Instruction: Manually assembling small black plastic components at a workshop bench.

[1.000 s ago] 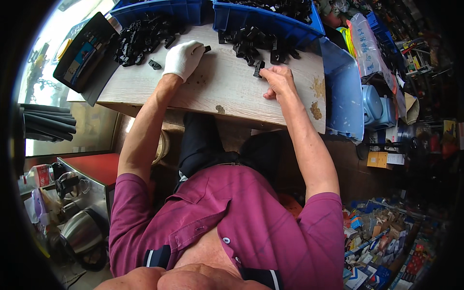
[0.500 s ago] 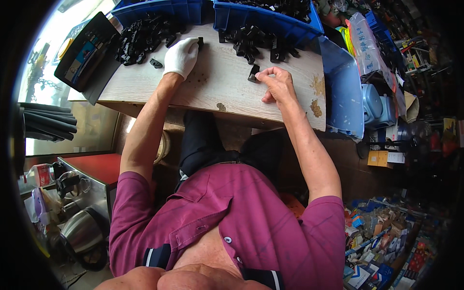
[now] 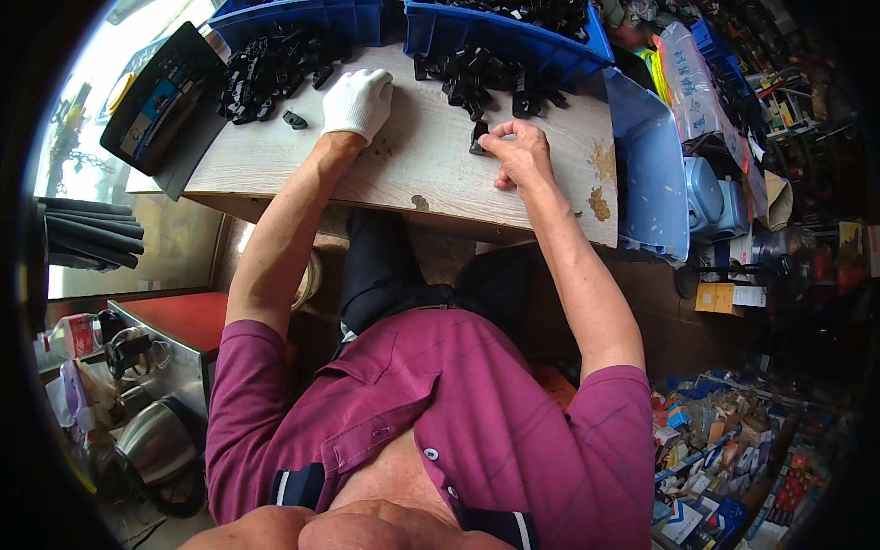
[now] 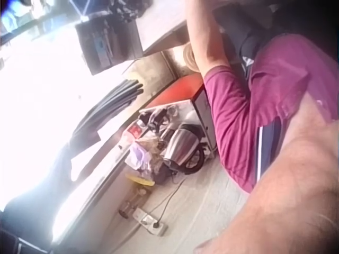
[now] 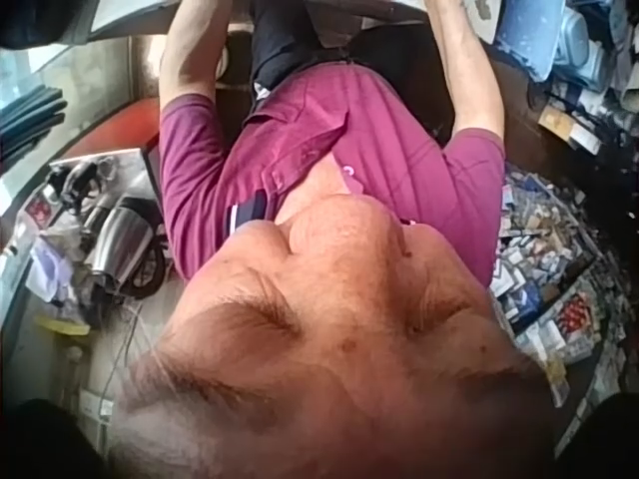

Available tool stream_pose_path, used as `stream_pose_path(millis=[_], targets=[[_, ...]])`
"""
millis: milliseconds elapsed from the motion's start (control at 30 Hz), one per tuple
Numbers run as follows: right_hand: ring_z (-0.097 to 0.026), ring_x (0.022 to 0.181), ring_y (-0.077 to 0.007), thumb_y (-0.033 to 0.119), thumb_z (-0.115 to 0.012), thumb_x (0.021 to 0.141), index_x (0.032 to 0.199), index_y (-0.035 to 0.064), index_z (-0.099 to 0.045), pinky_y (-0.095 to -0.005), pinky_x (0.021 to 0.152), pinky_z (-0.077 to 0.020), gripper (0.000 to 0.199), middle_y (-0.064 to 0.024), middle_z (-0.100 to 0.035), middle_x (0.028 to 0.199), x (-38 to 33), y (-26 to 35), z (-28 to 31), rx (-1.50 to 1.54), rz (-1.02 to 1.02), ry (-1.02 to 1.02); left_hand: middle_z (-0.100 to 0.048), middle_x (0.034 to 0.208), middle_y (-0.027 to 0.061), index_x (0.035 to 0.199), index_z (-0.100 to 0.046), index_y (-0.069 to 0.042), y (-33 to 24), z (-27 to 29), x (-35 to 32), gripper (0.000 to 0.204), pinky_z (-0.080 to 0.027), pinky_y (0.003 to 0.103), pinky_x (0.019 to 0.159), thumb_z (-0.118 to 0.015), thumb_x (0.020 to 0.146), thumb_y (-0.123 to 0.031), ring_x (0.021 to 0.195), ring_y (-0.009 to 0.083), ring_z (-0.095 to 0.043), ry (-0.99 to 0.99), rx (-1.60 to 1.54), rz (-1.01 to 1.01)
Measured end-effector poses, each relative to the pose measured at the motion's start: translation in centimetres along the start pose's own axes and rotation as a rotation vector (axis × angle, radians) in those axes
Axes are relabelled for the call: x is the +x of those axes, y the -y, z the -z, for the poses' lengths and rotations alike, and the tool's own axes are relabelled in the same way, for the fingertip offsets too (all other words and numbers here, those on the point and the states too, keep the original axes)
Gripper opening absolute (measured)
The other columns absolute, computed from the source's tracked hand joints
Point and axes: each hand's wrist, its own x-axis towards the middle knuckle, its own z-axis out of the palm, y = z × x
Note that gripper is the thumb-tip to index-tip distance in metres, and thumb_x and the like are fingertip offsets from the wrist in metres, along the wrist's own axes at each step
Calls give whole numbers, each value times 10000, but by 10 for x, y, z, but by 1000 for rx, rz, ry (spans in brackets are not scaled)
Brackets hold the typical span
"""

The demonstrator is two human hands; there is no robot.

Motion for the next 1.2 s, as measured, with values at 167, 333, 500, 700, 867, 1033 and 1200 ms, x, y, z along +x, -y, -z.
stream_pose_path(millis=[167,333,500,700,867,1033,1200], targets=[[-485,378,-86,219,-763,860,985,56,-649,-279,348,-460,236,-23,-601,630,-3,-2,-2,-26,-11,44,-719,973,112,1147,-675,-137,-6,16,-23,258,-566,442,769,-572,917,-86,890,371,-658,33,2,-276],[-471,393,-93,157,-735,866,981,53,-641,-302,363,-468,182,-18,-558,587,-10,1,1,42,37,88,-719,932,133,1140,-638,-113,-3,27,-35,292,-554,460,734,-630,849,-82,859,365,-659,17,-78,-184],[-472,390,-102,152,-727,864,985,48,-653,-310,362,-471,176,-26,-567,601,-12,2,-5,18,57,55,-723,1012,170,1207,-659,-102,-18,25,-44,313,-559,445,813,-642,895,-130,919,381,-681,-90,-433,-11],[-484,399,-119,238,-704,912,926,29,-669,-320,370,-479,213,-28,-556,619,-20,10,-25,-53,-103,69,-725,1070,180,1221,-684,-95,-73,23,-55,322,-562,375,814,-675,902,-133,939,356,-717,-56,-798,162],[-490,396,-108,230,-711,911,958,18,-684,-305,373,-489,219,-25,-573,619,-27,5,-30,15,-18,139,-718,1080,194,1200,-686,-67,-81,22,-54,300,-561,380,838,-661,905,-116,975,366,-708,11,-871,181],[-507,395,-109,125,-753,854,1133,6,-638,-304,370,-486,325,-39,-617,639,-25,10,-25,74,24,97,-721,1051,178,1171,-692,-98,-72,24,-59,276,-559,428,834,-635,907,-157,970,378,-692,-46,-761,59],[-510,446,-92,47,-691,839,1269,95,-633,-287,350,-460,437,-18,-567,688,-10,9,-26,-1,49,124,-725,1065,139,1179,-702,-99,-76,35,-56,276,-558,404,841,-640,914,-147,975,349,-689,128,-525,-134]])
